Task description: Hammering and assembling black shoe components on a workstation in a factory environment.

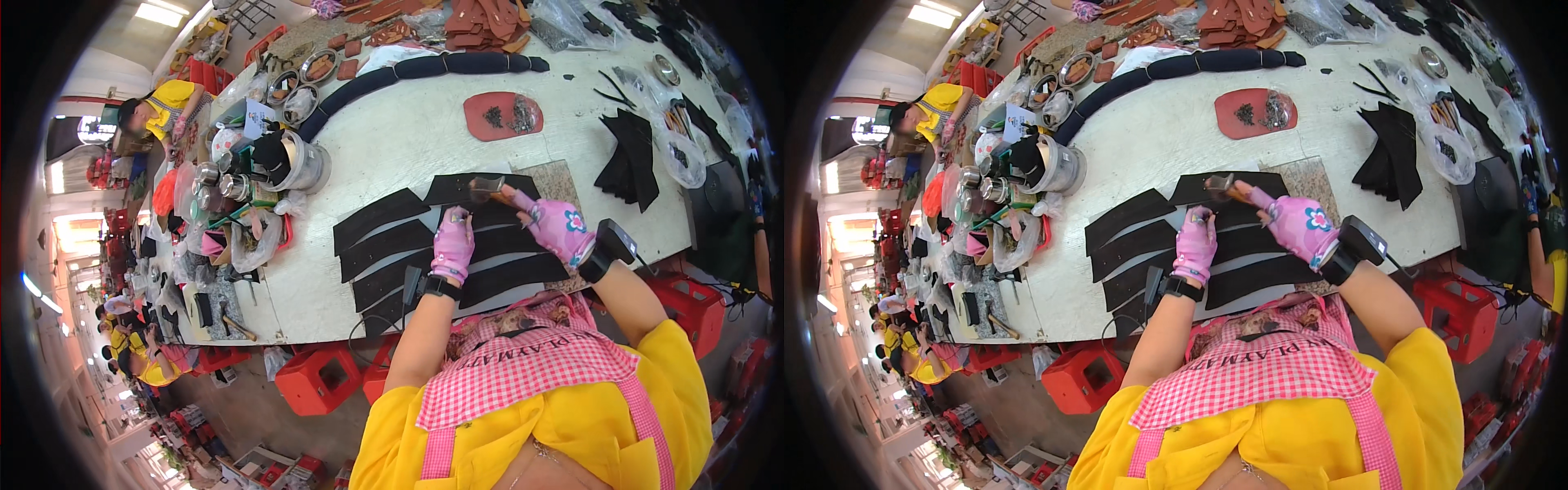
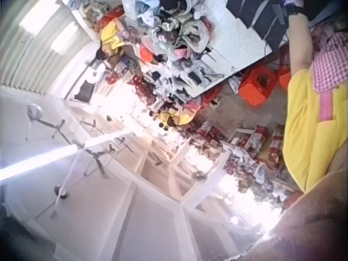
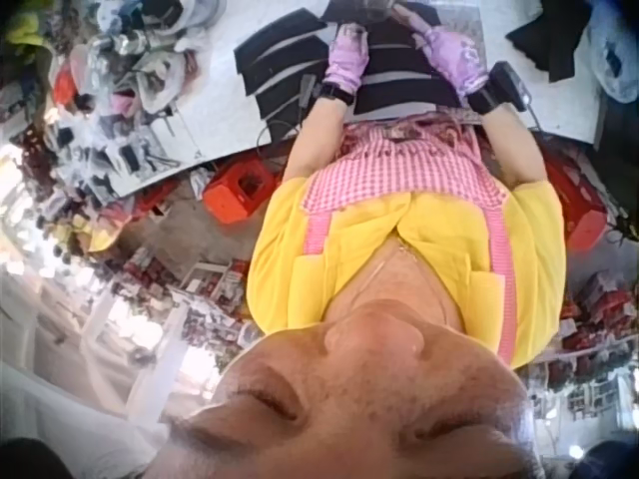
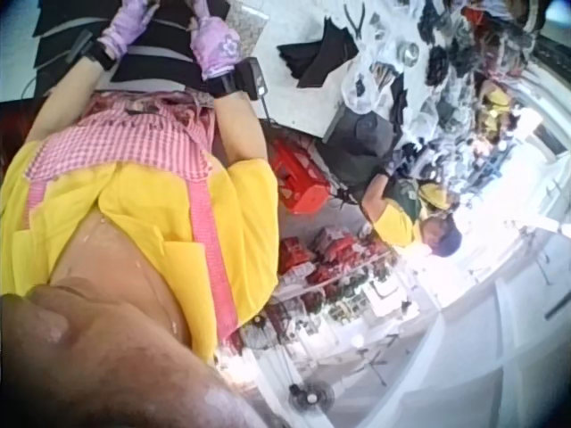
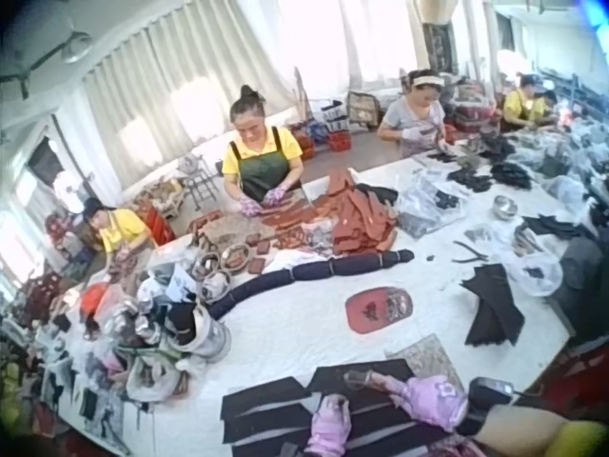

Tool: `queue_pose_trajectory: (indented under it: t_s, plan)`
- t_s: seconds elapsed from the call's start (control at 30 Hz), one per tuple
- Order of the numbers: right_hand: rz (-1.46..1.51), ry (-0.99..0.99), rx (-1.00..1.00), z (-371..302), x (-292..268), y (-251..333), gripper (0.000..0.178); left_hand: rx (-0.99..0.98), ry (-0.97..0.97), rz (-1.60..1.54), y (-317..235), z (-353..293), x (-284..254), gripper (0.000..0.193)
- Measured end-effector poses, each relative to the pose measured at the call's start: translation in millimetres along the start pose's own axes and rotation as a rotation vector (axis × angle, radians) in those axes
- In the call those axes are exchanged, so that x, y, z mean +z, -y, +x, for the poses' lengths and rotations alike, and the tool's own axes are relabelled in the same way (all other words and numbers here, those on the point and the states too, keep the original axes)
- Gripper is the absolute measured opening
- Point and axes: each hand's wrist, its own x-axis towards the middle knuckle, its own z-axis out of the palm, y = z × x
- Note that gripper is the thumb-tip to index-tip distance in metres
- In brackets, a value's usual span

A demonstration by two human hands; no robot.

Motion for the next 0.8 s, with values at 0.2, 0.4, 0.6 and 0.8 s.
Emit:
queue_pose_trajectory:
  t_s: [0.2, 0.4, 0.6, 0.8]
  plan:
    - [0.117, -0.056, 0.121, -21, -1, -8, 0.048, -0.299, -0.110, -0.162, 5, 4, -3, 0.012]
    - [0.209, -0.119, 0.110, -39, -3, -9, 0.047, -0.443, -0.093, -0.393, 2, -3, 3, 0.010]
    - [0.179, -0.081, 0.078, -33, -17, 9, 0.045, -0.413, -0.128, -0.351, -2, -2, 3, 0.011]
    - [0.150, -0.121, -0.081, -23, -50, 40, 0.031, -0.330, -0.065, -0.121, -6, -5, 4, 0.014]
